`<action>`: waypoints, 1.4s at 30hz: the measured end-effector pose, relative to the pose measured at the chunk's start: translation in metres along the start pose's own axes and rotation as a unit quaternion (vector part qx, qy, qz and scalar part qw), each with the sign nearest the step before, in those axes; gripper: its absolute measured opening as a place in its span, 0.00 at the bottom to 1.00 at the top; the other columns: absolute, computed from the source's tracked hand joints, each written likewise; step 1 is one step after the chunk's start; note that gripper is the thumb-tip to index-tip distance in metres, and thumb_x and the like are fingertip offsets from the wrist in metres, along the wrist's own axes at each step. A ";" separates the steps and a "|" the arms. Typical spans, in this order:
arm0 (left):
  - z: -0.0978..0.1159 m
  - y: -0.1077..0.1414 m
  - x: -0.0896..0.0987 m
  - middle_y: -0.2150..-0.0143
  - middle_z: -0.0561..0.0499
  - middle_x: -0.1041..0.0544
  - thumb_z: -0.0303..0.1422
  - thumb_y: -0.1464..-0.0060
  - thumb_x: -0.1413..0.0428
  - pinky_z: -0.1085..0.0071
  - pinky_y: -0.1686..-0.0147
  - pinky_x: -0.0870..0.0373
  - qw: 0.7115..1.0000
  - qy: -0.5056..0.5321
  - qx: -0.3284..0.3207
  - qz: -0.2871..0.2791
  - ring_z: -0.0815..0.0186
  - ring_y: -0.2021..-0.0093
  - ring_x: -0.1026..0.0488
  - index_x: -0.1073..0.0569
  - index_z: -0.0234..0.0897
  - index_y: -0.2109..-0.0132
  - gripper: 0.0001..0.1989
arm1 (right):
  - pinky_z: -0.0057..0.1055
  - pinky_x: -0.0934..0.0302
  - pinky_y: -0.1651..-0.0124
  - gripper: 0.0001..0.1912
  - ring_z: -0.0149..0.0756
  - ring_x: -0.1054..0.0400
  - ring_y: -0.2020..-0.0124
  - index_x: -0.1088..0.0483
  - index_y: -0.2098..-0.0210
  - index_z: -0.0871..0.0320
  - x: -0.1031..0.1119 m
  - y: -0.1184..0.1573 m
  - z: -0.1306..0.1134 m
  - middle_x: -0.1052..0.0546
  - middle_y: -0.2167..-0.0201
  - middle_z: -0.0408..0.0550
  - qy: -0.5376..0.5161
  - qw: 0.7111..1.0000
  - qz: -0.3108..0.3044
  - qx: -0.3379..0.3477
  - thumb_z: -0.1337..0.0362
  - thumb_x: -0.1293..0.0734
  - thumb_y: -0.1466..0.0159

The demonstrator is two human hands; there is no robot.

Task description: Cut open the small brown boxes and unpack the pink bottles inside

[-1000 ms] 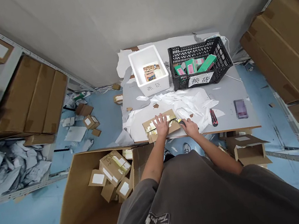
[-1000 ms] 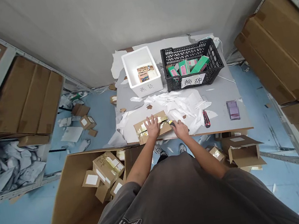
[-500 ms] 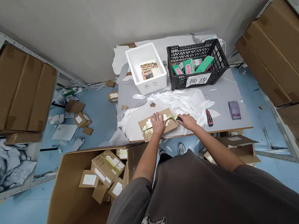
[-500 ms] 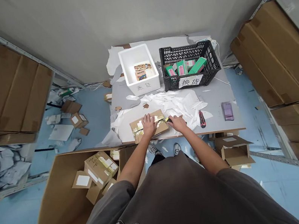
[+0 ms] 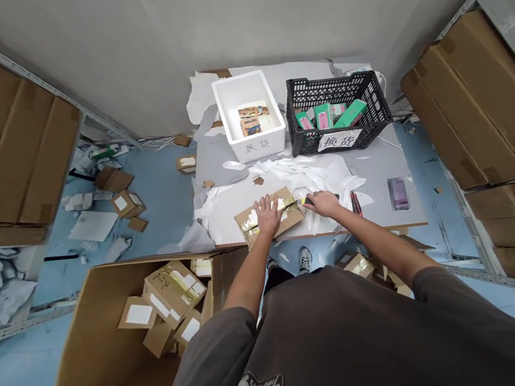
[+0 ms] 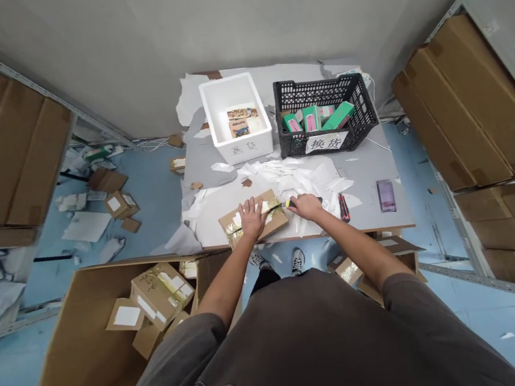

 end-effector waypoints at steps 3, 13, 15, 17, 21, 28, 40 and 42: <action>0.001 0.000 -0.001 0.18 0.35 0.42 0.46 0.23 0.54 0.38 0.19 0.64 1.000 0.002 -0.001 0.001 0.46 0.17 0.48 0.39 0.39 0.19 0.33 | 0.40 0.34 0.47 0.28 0.55 0.23 0.44 0.27 0.38 0.56 -0.002 0.000 0.004 0.17 0.46 0.64 0.001 1.000 0.005 -0.014 0.42 0.43 0.20; 0.004 0.004 -0.001 0.18 0.34 0.42 0.45 0.23 0.55 0.37 0.20 0.62 1.000 -0.004 -0.008 0.009 0.45 0.17 0.48 0.39 0.38 0.20 0.32 | 0.41 0.35 0.47 0.27 0.56 0.22 0.44 0.25 0.39 0.56 0.004 -0.012 0.001 0.16 0.46 0.64 -0.004 0.999 0.001 0.033 0.43 0.41 0.20; 0.004 0.004 -0.001 0.18 0.35 0.41 0.45 0.23 0.55 0.38 0.20 0.62 1.000 -0.009 -0.004 0.011 0.46 0.17 0.47 0.39 0.39 0.20 0.32 | 0.41 0.35 0.47 0.27 0.56 0.21 0.44 0.24 0.40 0.56 0.004 -0.014 0.000 0.16 0.47 0.64 -0.001 0.999 0.002 0.046 0.43 0.41 0.20; 0.004 0.005 -0.002 0.18 0.35 0.41 0.45 0.23 0.54 0.38 0.20 0.61 1.000 -0.011 -0.004 0.009 0.45 0.17 0.47 0.38 0.39 0.20 0.32 | 0.41 0.35 0.47 0.26 0.56 0.21 0.44 0.24 0.40 0.56 0.004 -0.016 0.000 0.16 0.47 0.64 -0.001 0.999 0.004 0.051 0.43 0.40 0.20; 0.003 0.005 -0.004 0.18 0.34 0.40 0.44 0.23 0.54 0.37 0.20 0.60 1.000 -0.010 0.002 0.017 0.44 0.18 0.46 0.37 0.38 0.20 0.32 | 0.39 0.35 0.48 0.27 0.55 0.21 0.45 0.24 0.41 0.56 0.002 -0.019 0.000 0.16 0.47 0.63 -0.003 0.998 0.007 0.055 0.42 0.42 0.20; 0.005 0.006 -0.006 0.19 0.33 0.38 0.43 0.24 0.53 0.35 0.20 0.57 0.999 -0.005 -0.002 0.045 0.42 0.19 0.43 0.35 0.37 0.22 0.31 | 0.36 0.35 0.50 0.30 0.52 0.20 0.45 0.25 0.40 0.55 0.003 -0.019 0.005 0.15 0.47 0.59 0.015 0.998 -0.003 0.059 0.40 0.45 0.19; 0.003 0.007 -0.008 0.17 0.35 0.42 0.45 0.25 0.50 0.38 0.19 0.62 1.000 -0.004 0.015 0.020 0.44 0.17 0.47 0.38 0.40 0.20 0.33 | 0.37 0.36 0.51 0.29 0.53 0.21 0.46 0.24 0.41 0.56 0.004 -0.007 0.010 0.15 0.47 0.61 0.005 0.999 0.008 0.046 0.41 0.44 0.19; 0.003 0.007 -0.008 0.17 0.36 0.44 0.46 0.26 0.48 0.39 0.19 0.63 1.000 0.001 0.018 0.012 0.45 0.17 0.48 0.39 0.40 0.20 0.34 | 0.37 0.36 0.51 0.30 0.53 0.21 0.46 0.24 0.41 0.56 0.003 -0.001 0.016 0.15 0.48 0.61 -0.005 0.999 0.011 0.040 0.40 0.44 0.19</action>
Point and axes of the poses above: each hand's wrist, its own y-axis away from the middle knuckle, its own x-axis out of the back of the hand, z = x × y, the point moved 10 cm from there along -y, towards the middle knuckle
